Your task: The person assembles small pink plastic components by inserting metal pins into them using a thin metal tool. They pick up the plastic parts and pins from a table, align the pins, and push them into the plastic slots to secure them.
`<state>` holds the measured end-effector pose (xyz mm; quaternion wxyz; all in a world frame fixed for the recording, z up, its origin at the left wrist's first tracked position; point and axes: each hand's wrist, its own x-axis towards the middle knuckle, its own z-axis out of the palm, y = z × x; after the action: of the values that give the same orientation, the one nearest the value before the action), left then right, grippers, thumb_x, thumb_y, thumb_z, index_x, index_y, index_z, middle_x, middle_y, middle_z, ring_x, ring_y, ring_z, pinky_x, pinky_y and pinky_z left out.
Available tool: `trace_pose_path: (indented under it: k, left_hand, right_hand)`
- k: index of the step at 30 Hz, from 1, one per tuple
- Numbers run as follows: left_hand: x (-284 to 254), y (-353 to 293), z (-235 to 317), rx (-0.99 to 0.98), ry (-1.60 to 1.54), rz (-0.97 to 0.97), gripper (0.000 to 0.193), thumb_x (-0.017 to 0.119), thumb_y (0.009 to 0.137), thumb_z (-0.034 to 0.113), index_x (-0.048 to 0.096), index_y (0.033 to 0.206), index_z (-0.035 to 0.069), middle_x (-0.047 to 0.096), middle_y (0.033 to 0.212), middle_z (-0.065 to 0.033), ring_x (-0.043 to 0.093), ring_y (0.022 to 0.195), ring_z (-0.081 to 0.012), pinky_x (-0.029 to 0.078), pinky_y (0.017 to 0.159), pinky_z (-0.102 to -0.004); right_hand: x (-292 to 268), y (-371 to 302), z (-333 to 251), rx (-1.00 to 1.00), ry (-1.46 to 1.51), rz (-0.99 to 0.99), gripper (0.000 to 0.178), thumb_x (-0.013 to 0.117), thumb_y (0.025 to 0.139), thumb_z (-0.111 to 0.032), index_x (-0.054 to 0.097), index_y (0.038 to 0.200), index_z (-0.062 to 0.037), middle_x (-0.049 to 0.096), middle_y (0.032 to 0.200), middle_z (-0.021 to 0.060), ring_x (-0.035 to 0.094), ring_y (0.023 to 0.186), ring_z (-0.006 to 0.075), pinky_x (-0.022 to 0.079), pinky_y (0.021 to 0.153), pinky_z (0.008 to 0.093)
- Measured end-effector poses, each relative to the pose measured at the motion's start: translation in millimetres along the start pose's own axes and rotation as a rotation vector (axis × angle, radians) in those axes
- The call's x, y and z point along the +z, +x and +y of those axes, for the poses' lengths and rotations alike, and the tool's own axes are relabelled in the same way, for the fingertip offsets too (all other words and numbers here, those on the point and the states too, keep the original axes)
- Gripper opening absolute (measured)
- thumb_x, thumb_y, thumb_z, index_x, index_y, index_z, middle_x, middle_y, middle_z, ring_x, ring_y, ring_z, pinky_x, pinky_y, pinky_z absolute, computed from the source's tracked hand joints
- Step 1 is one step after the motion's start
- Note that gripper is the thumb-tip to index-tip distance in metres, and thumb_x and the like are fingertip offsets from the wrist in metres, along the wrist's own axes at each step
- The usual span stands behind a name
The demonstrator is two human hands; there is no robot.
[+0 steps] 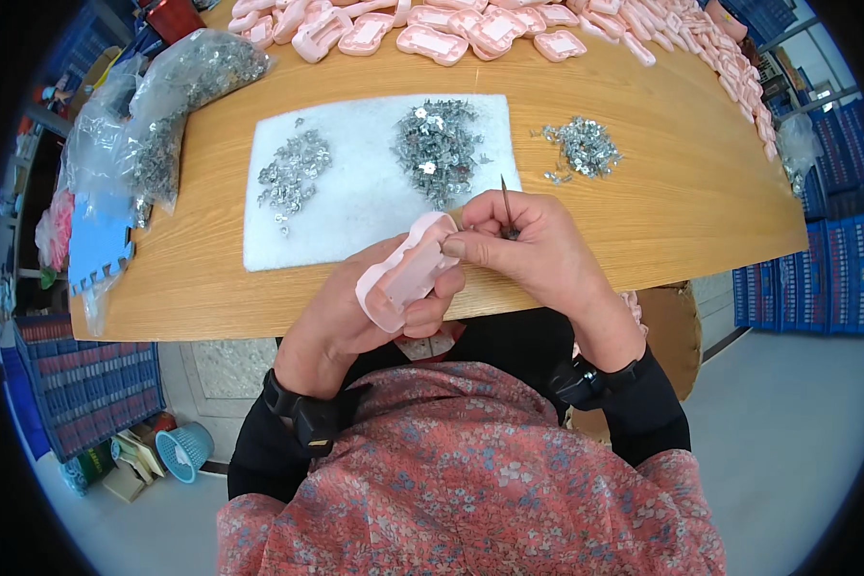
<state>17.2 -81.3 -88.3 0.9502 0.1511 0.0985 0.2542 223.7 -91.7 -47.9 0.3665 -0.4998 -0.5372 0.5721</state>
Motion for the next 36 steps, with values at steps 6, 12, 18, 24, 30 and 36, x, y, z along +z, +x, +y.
trace_pose_path:
  k: [6, 12, 18, 24, 30, 36]
  left_hand:
    - [1.0, -4.0, 1.3, -0.009, 0.104, 0.078, 0.046, 0.05, 0.101, 0.031, 0.045, 0.137, 0.003, 0.058, 0.09, -0.0074, 0.045, 0.054, -0.0118, 0.034, 0.048, -0.0244]
    - [16.1, -11.1, 16.1, 0.173, 0.285, 0.293, 0.047, 0.052, 0.101, 0.024, 0.047, 0.139, -0.001, 0.062, 0.094, -0.0036, 0.062, 0.07, -0.0114, 0.052, 0.06, -0.0268]
    - [7.2, -16.5, 19.6, 0.255, 0.281, 0.387, 0.051, 0.063, 0.094, 0.022, 0.049, 0.137, -0.001, 0.062, 0.098, -0.0028, 0.059, 0.077, -0.0104, 0.054, 0.065, -0.0281]
    - [11.1, -15.1, 13.6, 0.313, 0.119, 0.399, 0.045, 0.062, 0.094, 0.021, 0.045, 0.135, 0.012, 0.063, 0.107, -0.014, 0.066, 0.088, -0.0256, 0.061, 0.077, -0.0494]
    - [0.4, -18.5, 15.8, 0.244, 0.107, 0.247, 0.047, 0.058, 0.096, 0.025, 0.041, 0.138, 0.012, 0.062, 0.111, -0.0217, 0.065, 0.101, -0.0323, 0.058, 0.082, -0.0544]
    - [-1.8, -11.9, 12.0, 0.229, 0.044, 0.222, 0.058, 0.051, 0.098, 0.033, 0.035, 0.146, 0.006, 0.062, 0.109, -0.0193, 0.065, 0.097, -0.03, 0.058, 0.083, -0.055]
  right_hand:
    - [-17.9, -10.4, 0.3, 0.04, 0.003, 0.147, 0.02, 0.073, 0.088, -0.013, 0.07, 0.104, -0.001, 0.06, 0.077, -0.005, 0.05, 0.069, 0.002, 0.043, 0.064, 0.0186]
    - [-83.5, -32.1, 38.4, -0.086, -0.401, 0.533, 0.015, 0.071, 0.088, -0.009, 0.063, 0.091, 0.0024, 0.053, 0.071, -0.003, 0.047, 0.067, 0.0056, 0.043, 0.063, 0.0224]
    - [-88.5, -16.9, 30.5, -0.132, -0.761, 0.597, 0.012, 0.07, 0.085, -0.008, 0.065, 0.093, -0.0015, 0.059, 0.075, 0.0098, 0.058, 0.066, 0.0197, 0.049, 0.064, 0.032]
    - [-83.2, 2.8, 30.9, -0.238, -0.996, 0.474, 0.01, 0.068, 0.083, -0.008, 0.067, 0.092, -0.0039, 0.064, 0.085, 0.0138, 0.063, 0.076, 0.034, 0.05, 0.069, 0.0413]
    - [-78.1, -4.3, 21.9, -0.078, -0.85, 0.387, 0.017, 0.07, 0.084, -0.009, 0.067, 0.099, -0.0015, 0.062, 0.084, 0.0117, 0.059, 0.071, 0.0255, 0.049, 0.066, 0.0344]
    - [-47.1, 33.7, 4.6, -0.296, -0.854, 0.341, 0.014, 0.068, 0.083, -0.011, 0.068, 0.095, -0.0037, 0.064, 0.085, 0.0143, 0.063, 0.077, 0.0324, 0.05, 0.07, 0.04]
